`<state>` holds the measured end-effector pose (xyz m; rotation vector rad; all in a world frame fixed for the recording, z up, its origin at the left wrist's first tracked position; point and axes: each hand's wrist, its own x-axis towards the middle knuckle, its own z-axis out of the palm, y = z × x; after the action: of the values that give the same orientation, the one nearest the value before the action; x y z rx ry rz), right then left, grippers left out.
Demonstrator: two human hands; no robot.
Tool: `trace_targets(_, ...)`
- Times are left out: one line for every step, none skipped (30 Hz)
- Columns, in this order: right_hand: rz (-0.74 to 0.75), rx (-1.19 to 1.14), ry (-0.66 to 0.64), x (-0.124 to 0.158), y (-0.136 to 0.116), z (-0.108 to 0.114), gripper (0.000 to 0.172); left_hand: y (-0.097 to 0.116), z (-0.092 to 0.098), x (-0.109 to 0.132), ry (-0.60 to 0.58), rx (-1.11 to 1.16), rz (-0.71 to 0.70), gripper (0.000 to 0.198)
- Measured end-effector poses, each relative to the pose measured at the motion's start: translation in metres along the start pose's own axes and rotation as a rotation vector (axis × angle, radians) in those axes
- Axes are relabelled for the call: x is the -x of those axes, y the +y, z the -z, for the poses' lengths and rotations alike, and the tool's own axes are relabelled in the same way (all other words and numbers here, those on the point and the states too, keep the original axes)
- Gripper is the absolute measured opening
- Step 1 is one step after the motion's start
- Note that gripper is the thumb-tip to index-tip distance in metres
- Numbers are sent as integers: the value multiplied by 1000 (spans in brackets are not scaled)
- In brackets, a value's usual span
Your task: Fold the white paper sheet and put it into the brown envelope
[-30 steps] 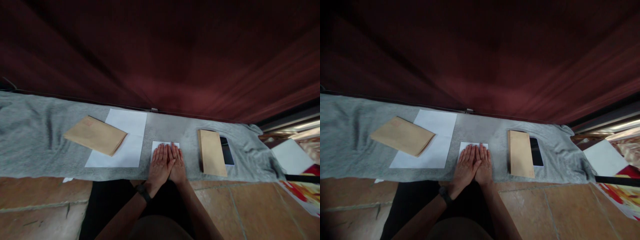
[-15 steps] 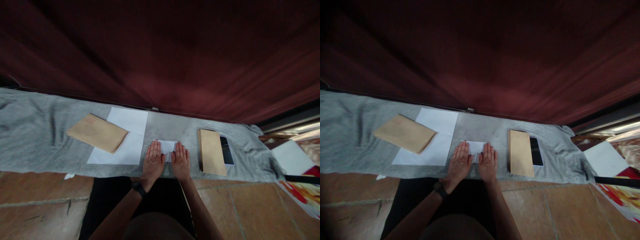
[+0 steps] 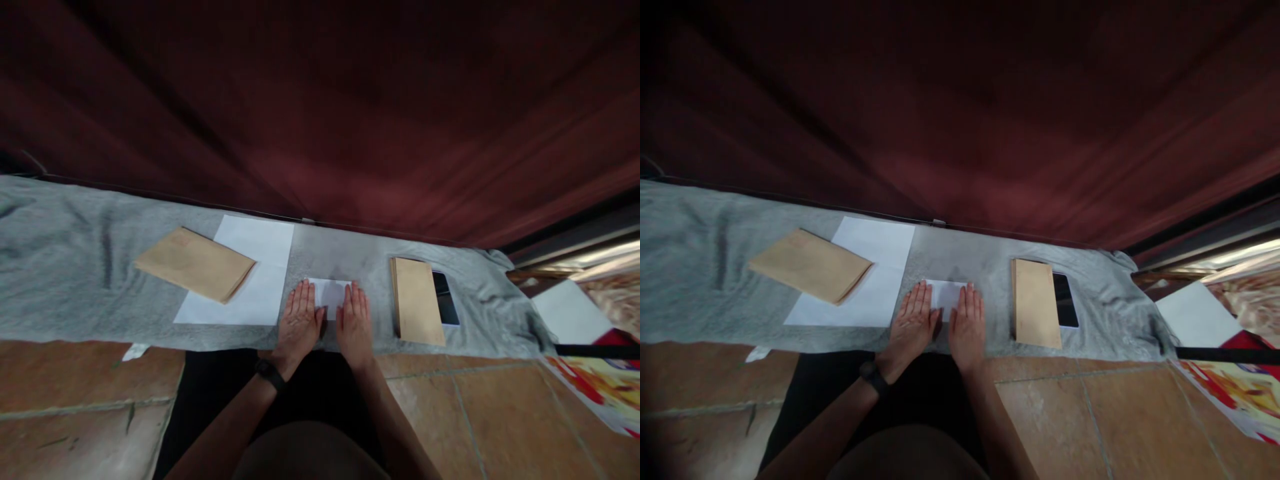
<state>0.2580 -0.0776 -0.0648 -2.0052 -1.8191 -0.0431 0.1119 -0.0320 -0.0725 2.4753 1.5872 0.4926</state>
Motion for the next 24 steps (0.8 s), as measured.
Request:
trace_targets(60,-41,-41,0,-7,0,62,-1,1,0,-13,2,-3,62)
trace_targets(104,-66,-76,0,-13,-1,60,-1,1,0,-22,2,-5,61)
trace_targets(123,-73,-101,0,-17,-2,59,-2,1,0,-27,-2,-8,60)
trace_targets(128,-65,-116,1,-19,-4,57,-2,1,0,-29,-9,-12,60)
trace_targets(119,-46,-120,2,-20,-5,56,-2,1,0,-28,-17,-18,60)
trace_targets(107,-21,-117,3,-18,-7,55,-3,0,0,-22,-25,-21,60)
trace_targets(98,4,-110,5,-15,-8,55,-3,-1,0,-14,-30,-22,60)
trace_targets(94,25,-101,6,-11,-9,55,-3,-2,0,-4,-30,-22,61)
trace_targets(94,42,-91,7,-7,-9,56,-4,-3,1,6,-28,-20,61)
trace_targets(95,56,-80,9,-3,-10,56,-5,-4,2,19,-25,-17,62)
trace_targets(93,68,-66,10,1,-10,56,-6,-5,3,30,-20,-13,62)
trace_targets(86,80,-49,12,5,-11,56,-7,-5,4,38,-14,-13,62)
trace_targets(76,89,-30,13,7,-12,57,-9,-4,6,43,-8,-16,62)
trace_targets(64,97,-13,14,9,-13,57,-10,-3,7,47,-3,-17,62)
trace_targets(54,102,3,15,10,-14,57,-11,-1,9,50,0,-17,62)
trace_targets(45,105,15,15,10,-15,58,-11,1,11,54,2,-10,62)
trace_targets(41,105,22,16,10,-16,58,-10,4,13,61,0,2,62)
trace_targets(41,103,25,16,10,-16,58,-8,6,15,68,-5,12,62)
trace_targets(41,101,25,16,10,-16,58,-5,8,17,71,-10,11,62)
trace_targets(40,99,23,16,9,-16,58,-1,10,19,65,-14,-11,62)
trace_targets(40,96,18,16,9,-16,58,3,11,22,50,-15,-54,61)
trace_targets(43,95,9,16,10,-16,58,8,11,24,29,-16,-109,60)
trace_targets(47,96,-1,16,10,-16,57,12,11,27,5,-16,-166,58)
trace_targets(51,99,-11,16,10,-16,58,16,10,30,-10,-19,-204,57)
